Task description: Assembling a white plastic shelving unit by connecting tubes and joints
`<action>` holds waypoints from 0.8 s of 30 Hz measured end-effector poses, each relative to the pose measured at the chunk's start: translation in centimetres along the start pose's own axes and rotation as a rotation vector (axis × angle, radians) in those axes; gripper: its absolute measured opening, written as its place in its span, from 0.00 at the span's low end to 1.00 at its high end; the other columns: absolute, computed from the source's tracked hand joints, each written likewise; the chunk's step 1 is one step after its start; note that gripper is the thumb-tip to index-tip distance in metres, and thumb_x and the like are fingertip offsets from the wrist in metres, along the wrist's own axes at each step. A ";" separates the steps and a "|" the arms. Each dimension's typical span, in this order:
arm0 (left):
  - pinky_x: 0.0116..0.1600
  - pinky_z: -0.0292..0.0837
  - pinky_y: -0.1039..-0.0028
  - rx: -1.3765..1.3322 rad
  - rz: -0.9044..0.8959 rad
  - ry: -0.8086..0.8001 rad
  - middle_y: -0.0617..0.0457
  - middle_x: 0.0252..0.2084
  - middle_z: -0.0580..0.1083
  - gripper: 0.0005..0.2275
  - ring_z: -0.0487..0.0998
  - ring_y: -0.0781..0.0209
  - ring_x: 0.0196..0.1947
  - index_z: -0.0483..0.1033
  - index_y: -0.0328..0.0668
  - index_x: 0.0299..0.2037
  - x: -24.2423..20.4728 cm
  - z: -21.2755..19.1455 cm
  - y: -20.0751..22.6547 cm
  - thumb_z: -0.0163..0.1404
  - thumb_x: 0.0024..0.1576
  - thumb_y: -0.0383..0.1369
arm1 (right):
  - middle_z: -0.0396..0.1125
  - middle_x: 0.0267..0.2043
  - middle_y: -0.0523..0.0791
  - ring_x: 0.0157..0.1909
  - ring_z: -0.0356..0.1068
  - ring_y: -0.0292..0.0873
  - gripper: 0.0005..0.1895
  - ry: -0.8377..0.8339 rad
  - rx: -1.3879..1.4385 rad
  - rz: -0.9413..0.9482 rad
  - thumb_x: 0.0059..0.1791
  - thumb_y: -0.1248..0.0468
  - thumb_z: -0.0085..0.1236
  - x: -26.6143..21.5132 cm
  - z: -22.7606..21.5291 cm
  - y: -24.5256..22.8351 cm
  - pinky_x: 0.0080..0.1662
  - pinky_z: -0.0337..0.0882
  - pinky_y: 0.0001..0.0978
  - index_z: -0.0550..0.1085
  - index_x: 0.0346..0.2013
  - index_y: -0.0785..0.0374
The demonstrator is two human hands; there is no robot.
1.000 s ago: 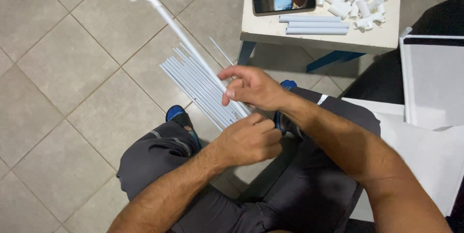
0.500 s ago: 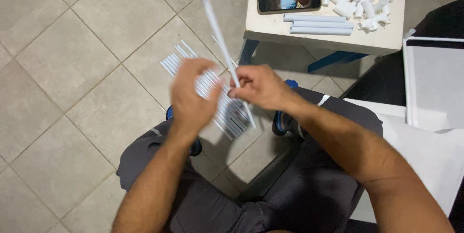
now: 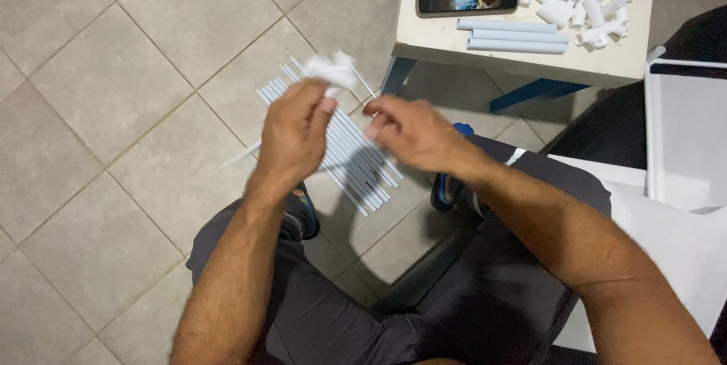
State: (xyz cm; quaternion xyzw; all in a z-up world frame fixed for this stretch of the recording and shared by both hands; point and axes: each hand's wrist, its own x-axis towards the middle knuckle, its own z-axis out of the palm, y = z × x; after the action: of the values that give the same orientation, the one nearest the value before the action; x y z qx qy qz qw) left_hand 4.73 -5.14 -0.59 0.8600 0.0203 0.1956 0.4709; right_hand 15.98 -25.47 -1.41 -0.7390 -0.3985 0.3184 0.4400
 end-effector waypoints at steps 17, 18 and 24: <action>0.36 0.74 0.63 0.428 0.252 -0.156 0.56 0.24 0.68 0.06 0.78 0.53 0.32 0.71 0.55 0.35 -1.9 3.7 2.0 0.43 0.63 0.38 | 0.69 0.27 0.47 0.31 0.71 0.48 0.17 0.067 -0.084 -0.260 0.48 0.49 0.67 -1.0 -1.6 -1.2 0.36 0.71 0.39 0.77 0.39 0.59; 0.34 0.73 0.65 0.416 0.247 -0.136 0.58 0.22 0.66 0.07 0.77 0.55 0.30 0.70 0.56 0.31 -1.8 3.5 2.6 0.43 0.62 0.38 | 0.66 0.23 0.48 0.26 0.68 0.49 0.17 0.034 -0.123 -0.246 0.49 0.49 0.66 -1.2 -1.9 -1.7 0.32 0.69 0.42 0.76 0.35 0.60; 0.30 0.71 0.66 0.413 0.202 -0.159 0.59 0.17 0.64 0.08 0.77 0.55 0.25 0.66 0.58 0.26 -1.4 3.7 3.9 0.44 0.59 0.40 | 0.64 0.21 0.57 0.24 0.67 0.62 0.18 -0.088 -0.161 -0.272 0.50 0.51 0.64 -1.6 -3.0 -2.1 0.29 0.65 0.50 0.73 0.30 0.63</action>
State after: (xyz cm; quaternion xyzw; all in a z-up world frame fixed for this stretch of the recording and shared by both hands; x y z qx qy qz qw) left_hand 4.19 -10.59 0.32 0.9483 -0.0633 0.1650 0.2635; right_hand 17.03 -27.46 1.90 -0.6964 -0.5379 0.2549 0.4008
